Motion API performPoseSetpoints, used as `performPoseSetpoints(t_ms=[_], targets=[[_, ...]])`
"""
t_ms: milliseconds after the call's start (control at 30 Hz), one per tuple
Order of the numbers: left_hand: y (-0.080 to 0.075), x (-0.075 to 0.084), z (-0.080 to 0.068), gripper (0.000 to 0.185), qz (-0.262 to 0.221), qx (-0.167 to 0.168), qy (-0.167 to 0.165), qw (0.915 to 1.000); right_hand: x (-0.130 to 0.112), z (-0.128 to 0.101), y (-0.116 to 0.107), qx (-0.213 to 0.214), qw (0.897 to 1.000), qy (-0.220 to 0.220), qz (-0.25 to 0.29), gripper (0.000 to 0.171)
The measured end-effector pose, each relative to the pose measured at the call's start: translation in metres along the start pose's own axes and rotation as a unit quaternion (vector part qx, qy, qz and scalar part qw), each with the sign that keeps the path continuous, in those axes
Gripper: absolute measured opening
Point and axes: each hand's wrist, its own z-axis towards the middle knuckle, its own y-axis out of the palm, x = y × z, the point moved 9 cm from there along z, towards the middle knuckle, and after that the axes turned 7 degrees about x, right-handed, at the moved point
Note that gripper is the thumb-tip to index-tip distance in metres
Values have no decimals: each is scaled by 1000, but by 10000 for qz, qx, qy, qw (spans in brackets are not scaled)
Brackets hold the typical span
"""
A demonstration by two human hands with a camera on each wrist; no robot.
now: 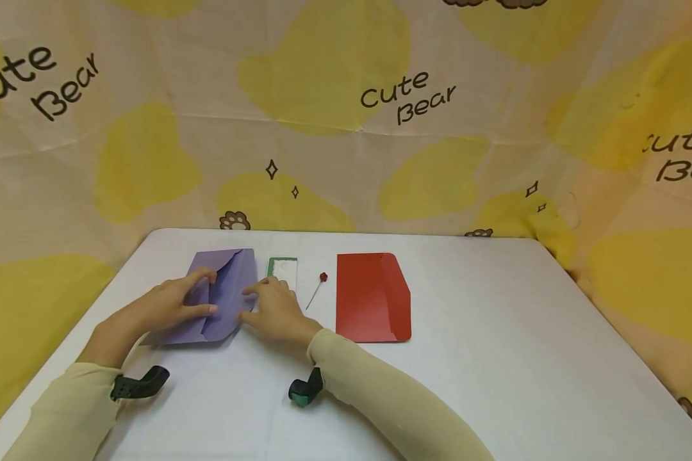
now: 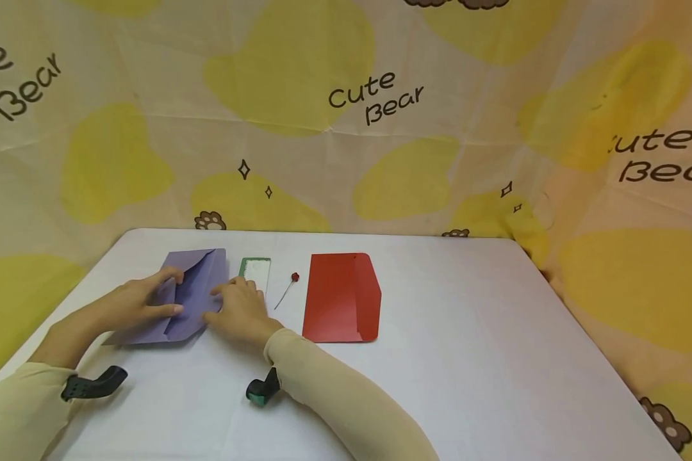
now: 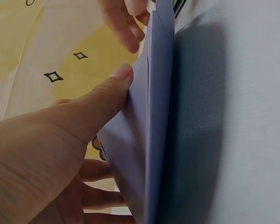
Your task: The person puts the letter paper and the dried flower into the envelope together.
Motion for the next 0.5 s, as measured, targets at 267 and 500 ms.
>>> performPoseSetpoints(t_ms=[267, 500], targets=[[1, 0, 1, 60, -15, -92, -90, 9999, 16, -1, -12, 153, 9974, 209, 679, 42], [-1, 1, 1, 59, -9, -11, -71, 10000, 29, -3, -21, 3, 9966, 292, 765, 48]])
